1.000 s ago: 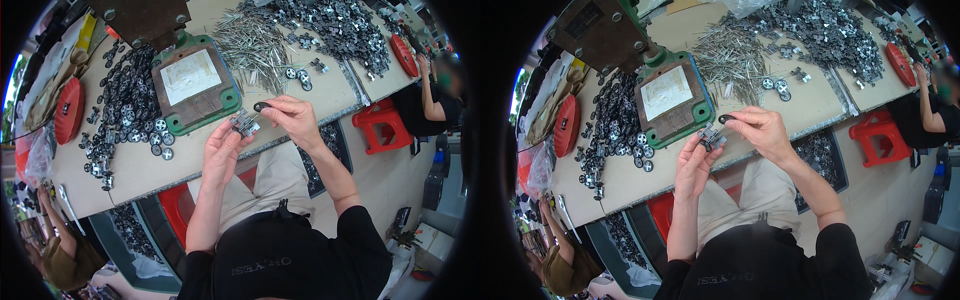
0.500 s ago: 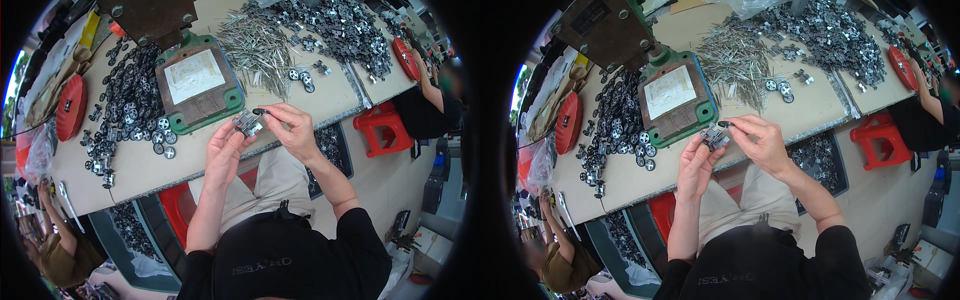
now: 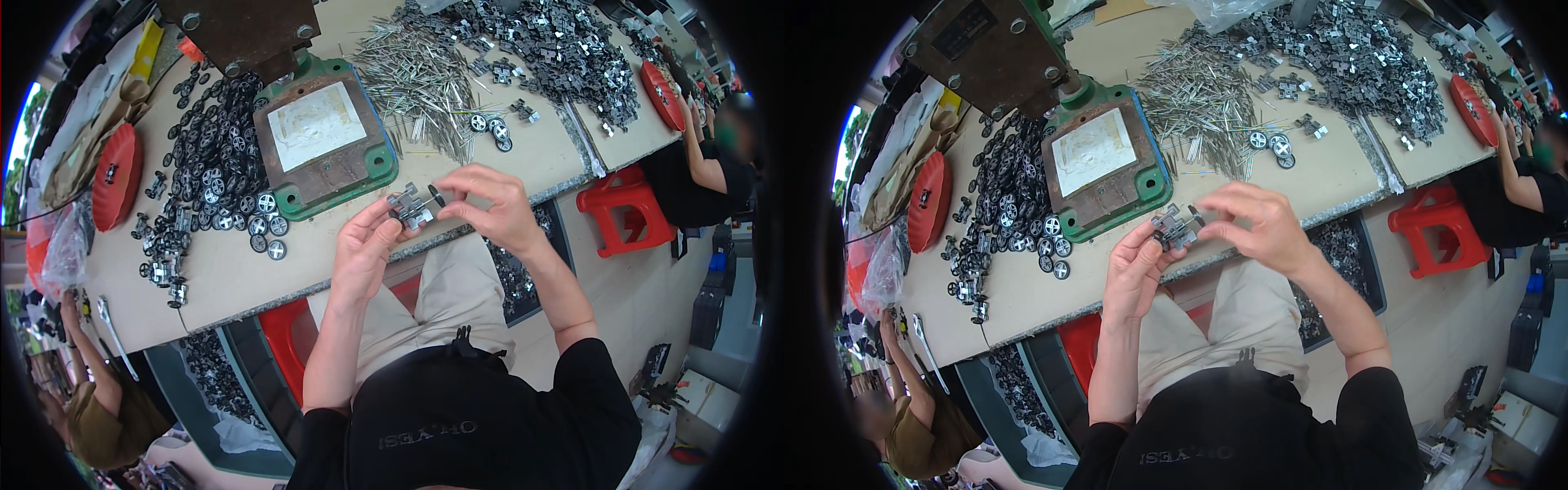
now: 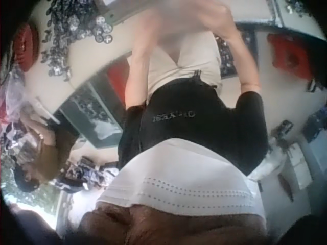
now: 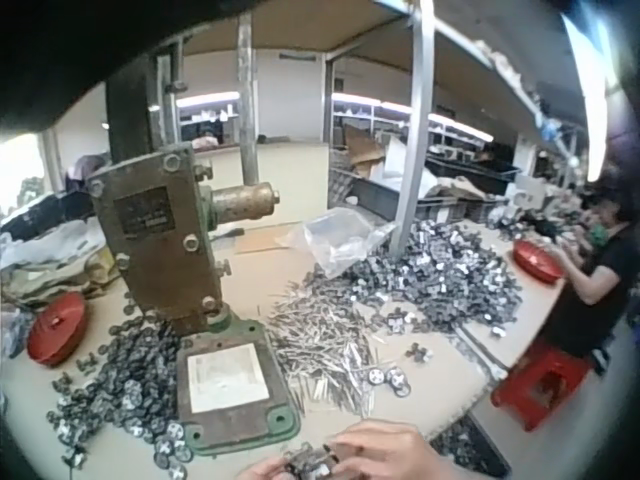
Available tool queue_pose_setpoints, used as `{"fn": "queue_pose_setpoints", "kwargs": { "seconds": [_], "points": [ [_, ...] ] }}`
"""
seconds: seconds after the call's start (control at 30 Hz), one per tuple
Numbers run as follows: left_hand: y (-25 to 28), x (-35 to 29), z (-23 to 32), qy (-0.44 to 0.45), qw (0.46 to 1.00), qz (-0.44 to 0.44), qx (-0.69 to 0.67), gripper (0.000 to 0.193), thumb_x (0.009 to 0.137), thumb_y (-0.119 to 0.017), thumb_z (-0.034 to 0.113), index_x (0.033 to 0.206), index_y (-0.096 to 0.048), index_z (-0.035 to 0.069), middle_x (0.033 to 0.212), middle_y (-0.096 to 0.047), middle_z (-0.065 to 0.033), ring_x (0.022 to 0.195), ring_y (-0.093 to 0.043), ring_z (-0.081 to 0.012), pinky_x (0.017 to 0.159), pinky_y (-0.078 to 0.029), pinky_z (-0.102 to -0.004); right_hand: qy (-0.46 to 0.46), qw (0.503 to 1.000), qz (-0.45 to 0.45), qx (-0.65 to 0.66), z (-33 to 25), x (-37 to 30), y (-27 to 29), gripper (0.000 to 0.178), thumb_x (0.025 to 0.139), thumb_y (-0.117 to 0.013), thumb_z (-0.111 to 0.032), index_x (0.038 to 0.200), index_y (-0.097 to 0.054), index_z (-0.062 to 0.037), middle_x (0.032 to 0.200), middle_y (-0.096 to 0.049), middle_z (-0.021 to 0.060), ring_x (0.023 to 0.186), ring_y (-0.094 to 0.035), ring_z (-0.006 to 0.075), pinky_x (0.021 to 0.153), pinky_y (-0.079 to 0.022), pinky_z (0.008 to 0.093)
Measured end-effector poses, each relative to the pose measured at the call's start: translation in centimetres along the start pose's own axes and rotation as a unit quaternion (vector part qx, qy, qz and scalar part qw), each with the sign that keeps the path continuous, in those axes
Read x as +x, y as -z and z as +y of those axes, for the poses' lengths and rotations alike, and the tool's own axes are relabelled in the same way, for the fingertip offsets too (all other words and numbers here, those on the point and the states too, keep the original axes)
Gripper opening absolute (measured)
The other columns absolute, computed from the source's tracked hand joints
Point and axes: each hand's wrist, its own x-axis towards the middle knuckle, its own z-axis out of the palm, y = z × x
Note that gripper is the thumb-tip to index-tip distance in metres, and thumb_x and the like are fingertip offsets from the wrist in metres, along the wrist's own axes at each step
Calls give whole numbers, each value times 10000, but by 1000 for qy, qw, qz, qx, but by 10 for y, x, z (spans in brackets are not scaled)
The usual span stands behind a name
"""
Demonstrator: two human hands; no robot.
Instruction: Assembling small metal hardware components using a manual press tool on a manufacturing workbench.
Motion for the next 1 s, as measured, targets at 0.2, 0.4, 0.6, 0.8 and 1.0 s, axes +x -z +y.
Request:
{"fn": "queue_pose_setpoints", "kwargs": {
  "seconds": [0.2, 0.4, 0.6, 0.8, 1.0],
  "points": [
    [2, 2, 2, 8, 998, -5, 59, 365, 884, -586, 104, 1208, -505, -43, 1083, -614, -139, 904, -626, -195, 829, -517, -326, 50, 995, -80, -12, 7, 12, 6, 347, 721, -719, -52, 1060, -651, -14, 859, -658, 81, 685, -589, 149, 611, -469, 259],
    [-3, 2, 2, -11, 1000, -4, -20, 343, 876, -586, 64, 1196, -509, -29, 1070, -614, -121, 941, -607, -167, 841, -503, -312, -214, 932, -31, 291, 10, 2, -16, 223, 801, -699, -112, 982, -663, 14, 857, -644, 17, 717, -574, 69, 618, -467, 213],
    [-1, -1, 11, 15, 1000, -15, 21, 353, 861, -608, 59, 1191, -497, 1, 1117, -576, -93, 969, -579, -141, 846, -484, -288, -139, 972, -55, 181, 14, 0, -19, 163, 776, -719, -115, 850, -650, 13, 695, -586, 1, 620, -490, 25, 526, -377, 190],
    [-15, 12, 61, -31, 936, 13, 350, 242, 749, -691, 15, 989, -656, 6, 732, -618, 8, 674, -529, -39, 624, -444, -200, -13, 980, -194, -45, -19, 43, -4, 203, 748, -719, -149, 864, -656, 5, 698, -601, 50, 592, -526, 108, 535, -417, 255],
    [19, 70, 115, -215, 806, 181, 521, 237, 720, -695, 60, 948, -667, 2, 775, -650, -35, 656, -532, -59, 617, -434, -208, -9, 997, -70, -43, -17, 75, -2, 194, 784, -671, -121, 946, -654, -15, 761, -620, 70, 610, -538, 124, 567, -439, 250]
  ]
}}
